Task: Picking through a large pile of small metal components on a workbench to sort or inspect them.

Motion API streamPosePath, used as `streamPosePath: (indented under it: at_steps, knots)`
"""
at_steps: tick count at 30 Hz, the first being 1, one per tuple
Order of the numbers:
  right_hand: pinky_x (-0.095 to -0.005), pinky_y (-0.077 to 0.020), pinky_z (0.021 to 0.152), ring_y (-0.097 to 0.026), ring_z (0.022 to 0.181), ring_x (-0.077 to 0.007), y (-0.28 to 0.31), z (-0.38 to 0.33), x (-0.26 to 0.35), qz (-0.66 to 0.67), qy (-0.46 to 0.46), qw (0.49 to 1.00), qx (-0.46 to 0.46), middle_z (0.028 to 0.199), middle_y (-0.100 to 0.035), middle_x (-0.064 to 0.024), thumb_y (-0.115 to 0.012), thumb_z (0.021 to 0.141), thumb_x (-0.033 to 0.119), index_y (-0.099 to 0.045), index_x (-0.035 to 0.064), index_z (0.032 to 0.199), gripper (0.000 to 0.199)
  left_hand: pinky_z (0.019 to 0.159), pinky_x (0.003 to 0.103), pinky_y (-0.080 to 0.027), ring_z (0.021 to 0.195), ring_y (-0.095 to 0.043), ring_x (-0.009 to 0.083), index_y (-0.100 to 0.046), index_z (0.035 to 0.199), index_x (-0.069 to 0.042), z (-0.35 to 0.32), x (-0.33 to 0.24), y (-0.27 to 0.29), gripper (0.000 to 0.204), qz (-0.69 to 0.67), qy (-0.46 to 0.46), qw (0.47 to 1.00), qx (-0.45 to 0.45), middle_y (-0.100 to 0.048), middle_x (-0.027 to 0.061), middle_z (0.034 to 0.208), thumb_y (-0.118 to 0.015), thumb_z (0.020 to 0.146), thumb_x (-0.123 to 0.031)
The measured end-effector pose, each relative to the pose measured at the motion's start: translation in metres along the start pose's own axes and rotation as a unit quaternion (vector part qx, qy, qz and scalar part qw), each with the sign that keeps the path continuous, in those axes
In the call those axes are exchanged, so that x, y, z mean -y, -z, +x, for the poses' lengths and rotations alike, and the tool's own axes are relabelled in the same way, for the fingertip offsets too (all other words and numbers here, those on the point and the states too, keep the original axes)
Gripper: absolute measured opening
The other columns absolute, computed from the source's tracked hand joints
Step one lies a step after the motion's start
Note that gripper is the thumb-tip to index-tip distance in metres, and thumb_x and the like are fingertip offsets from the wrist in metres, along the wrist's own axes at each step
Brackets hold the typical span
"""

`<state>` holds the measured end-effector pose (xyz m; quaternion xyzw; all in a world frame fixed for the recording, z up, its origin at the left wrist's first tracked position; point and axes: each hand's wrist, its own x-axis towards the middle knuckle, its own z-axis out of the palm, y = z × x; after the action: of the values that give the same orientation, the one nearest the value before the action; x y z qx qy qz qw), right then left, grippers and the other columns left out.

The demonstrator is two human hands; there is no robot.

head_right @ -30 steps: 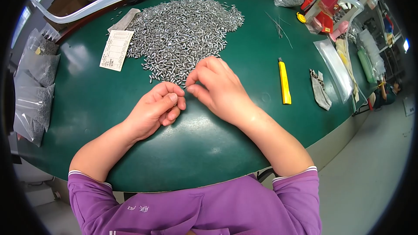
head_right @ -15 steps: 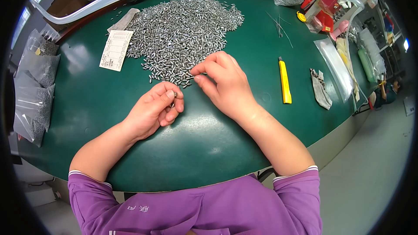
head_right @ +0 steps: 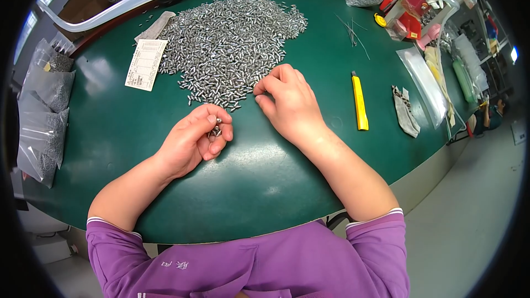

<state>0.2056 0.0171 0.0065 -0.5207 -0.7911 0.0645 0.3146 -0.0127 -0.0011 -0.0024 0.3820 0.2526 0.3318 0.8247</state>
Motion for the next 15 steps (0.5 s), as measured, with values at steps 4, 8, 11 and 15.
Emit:
streamPosePath:
  at_steps: [4,8,11,15]
  knots:
    - [-0.0341,-0.0472,0.075,-0.055,0.09,-0.0233,0.001,0.001,0.001,0.0,-0.008,1.0,0.001,0.091,-0.053,-0.0053,-0.069,0.073,0.004,-0.063,0.0076,0.086,0.015,0.051,0.022,-0.038,0.063,-0.048,0.0104,-0.05,0.108,-0.004,0.0,0.0,-0.001,0.02,-0.007,-0.013,1.0,-0.007,-0.056,0.0077,0.09,-0.041,0.098,-0.018]
    - [-0.0342,-0.0471,0.075,-0.054,0.089,-0.0237,0.001,0.001,-0.002,-0.027,0.012,1.0,0.008,0.091,-0.053,-0.0057,-0.069,0.073,0.004,-0.062,0.0069,0.085,0.014,0.05,0.021,-0.036,0.061,-0.045,0.01,-0.05,0.106,-0.004,0.0,-0.001,-0.005,0.018,0.002,-0.007,1.0,-0.031,-0.056,0.0085,0.087,-0.042,0.097,-0.017]
    - [-0.0336,-0.047,0.074,-0.054,0.088,-0.0244,0.001,0.001,0.0,-0.04,0.038,0.998,0.01,0.09,-0.053,-0.0061,-0.068,0.073,0.004,-0.062,0.0065,0.085,0.014,0.05,0.02,-0.036,0.061,-0.045,0.0085,-0.049,0.106,-0.004,0.0,-0.001,-0.005,0.015,0.017,-0.002,0.999,-0.032,-0.056,0.0072,0.088,-0.044,0.096,-0.015]
    - [-0.0355,-0.0461,0.074,-0.054,0.087,-0.0243,0.001,0.0,0.009,0.085,0.034,0.996,0.013,0.091,-0.052,-0.0067,-0.066,0.076,0.007,-0.061,0.0082,0.086,0.012,0.05,0.019,-0.037,0.061,-0.046,0.0069,-0.049,0.107,-0.003,0.0,0.0,-0.005,0.015,0.033,-0.003,0.999,-0.036,-0.056,0.0063,0.089,-0.047,0.095,-0.011]
